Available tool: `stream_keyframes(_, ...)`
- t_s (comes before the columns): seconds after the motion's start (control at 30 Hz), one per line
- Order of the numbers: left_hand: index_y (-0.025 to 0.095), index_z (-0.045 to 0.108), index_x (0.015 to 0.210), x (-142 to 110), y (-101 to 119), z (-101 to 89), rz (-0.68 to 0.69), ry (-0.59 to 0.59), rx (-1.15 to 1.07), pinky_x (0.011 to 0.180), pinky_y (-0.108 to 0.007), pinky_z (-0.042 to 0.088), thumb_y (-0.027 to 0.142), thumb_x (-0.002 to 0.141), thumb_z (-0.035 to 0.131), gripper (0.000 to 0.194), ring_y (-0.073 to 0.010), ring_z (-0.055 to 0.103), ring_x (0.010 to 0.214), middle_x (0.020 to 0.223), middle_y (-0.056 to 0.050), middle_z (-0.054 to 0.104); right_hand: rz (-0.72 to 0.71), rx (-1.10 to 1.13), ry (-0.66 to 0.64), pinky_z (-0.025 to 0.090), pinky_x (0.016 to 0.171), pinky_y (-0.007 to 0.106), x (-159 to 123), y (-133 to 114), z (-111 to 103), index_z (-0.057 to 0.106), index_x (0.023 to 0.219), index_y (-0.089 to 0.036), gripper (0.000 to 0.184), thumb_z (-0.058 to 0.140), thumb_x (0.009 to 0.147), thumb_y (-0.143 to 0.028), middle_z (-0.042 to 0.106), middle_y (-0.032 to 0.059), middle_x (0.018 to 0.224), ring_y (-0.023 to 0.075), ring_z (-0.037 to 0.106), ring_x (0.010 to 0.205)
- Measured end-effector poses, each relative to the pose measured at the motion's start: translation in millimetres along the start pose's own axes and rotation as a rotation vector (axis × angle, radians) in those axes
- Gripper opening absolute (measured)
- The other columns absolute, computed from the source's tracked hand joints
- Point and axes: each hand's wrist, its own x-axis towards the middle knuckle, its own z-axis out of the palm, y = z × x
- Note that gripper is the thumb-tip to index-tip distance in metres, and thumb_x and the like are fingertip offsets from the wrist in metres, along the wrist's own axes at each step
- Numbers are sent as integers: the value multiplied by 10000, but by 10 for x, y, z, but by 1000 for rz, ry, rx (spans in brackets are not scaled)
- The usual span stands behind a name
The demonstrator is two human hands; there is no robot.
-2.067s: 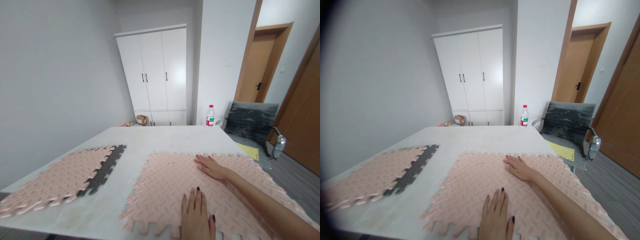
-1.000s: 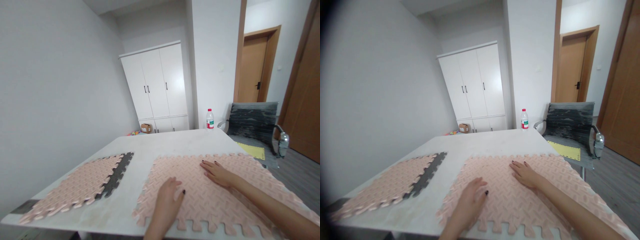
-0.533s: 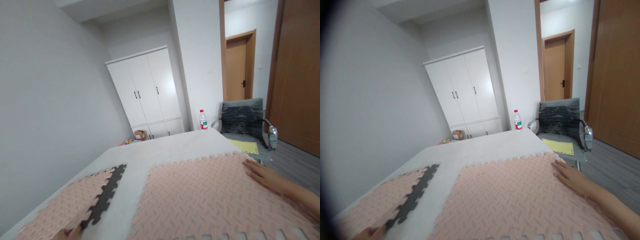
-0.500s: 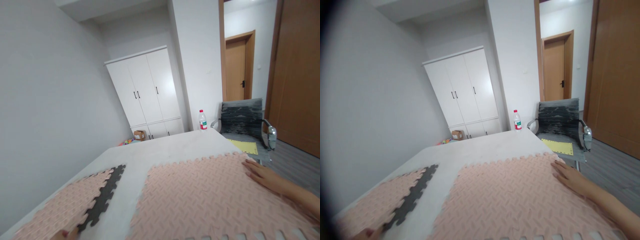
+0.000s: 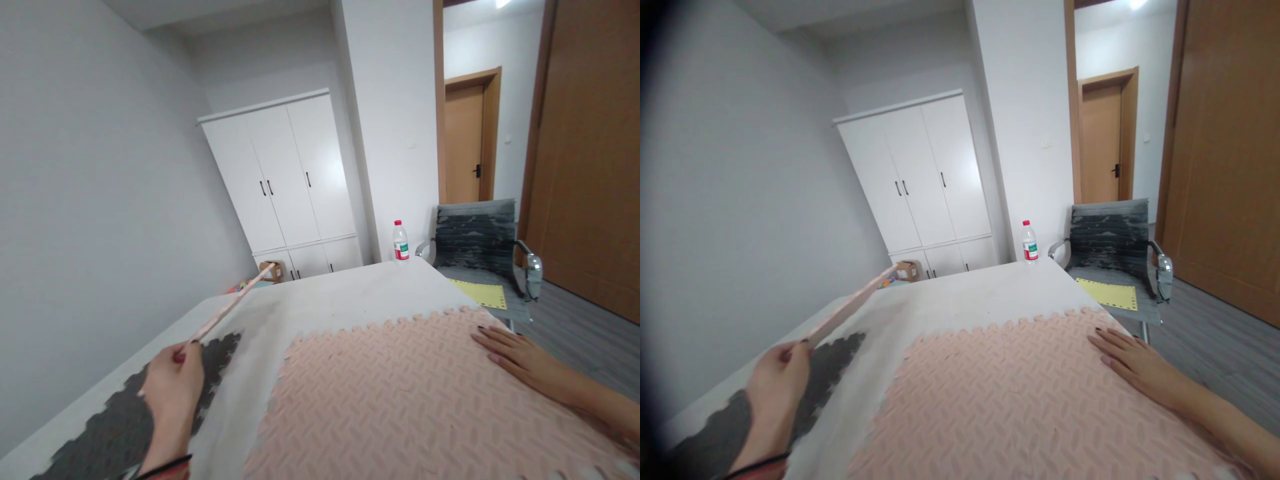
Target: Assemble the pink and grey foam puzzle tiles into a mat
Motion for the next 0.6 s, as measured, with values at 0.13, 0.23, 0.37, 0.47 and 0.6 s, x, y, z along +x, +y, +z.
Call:
stream_keyframes(0.13,196,552,921,-373,1051,258,224,-87,-379,689,-215,431,369,890,292,314,-131,570,789,849,46,626,-23,13,-19,206,1120,492,-30,-133,-90,305,1395,-419,512,351,912,-582,259,-68,1459,249,213,1349)
stream_keyframes(0.23,163,540,958,-819,1714,511,459,-234,-442,771,-225,425,289,899,279,296,-130,552,879,925,19,605,-30,7,-38,194,1119,504,-50,-212,-123,297,1396,-428,499,338,920,-573,259,-73,1457,244,193,1354)
stream_keyframes(0.37,177,590,840,-1332,2251,950,653,-458,-394,755,-211,413,223,820,446,153,-103,570,790,830,25,617,-22,22,-28,191,1118,511,-73,-260,-129,305,1393,-432,499,340,916,-573,273,-75,1451,242,188,1355)
stream_keyframes(0.47,183,613,755,-1573,2357,1240,748,-630,-299,708,-225,412,184,755,524,89,-123,592,744,783,12,645,-14,61,-15,199,1122,492,-75,-226,-138,357,1379,-414,508,371,901,-583,310,-64,1438,244,210,1350)
stream_keyframes(0.6,190,635,810,-1727,2322,1417,800,-740,-176,753,-270,407,201,771,513,129,-168,611,832,872,-22,668,-19,167,-41,261,1109,445,58,-30,-216,489,1322,-329,524,398,881,-598,380,-7,1409,255,315,1310)
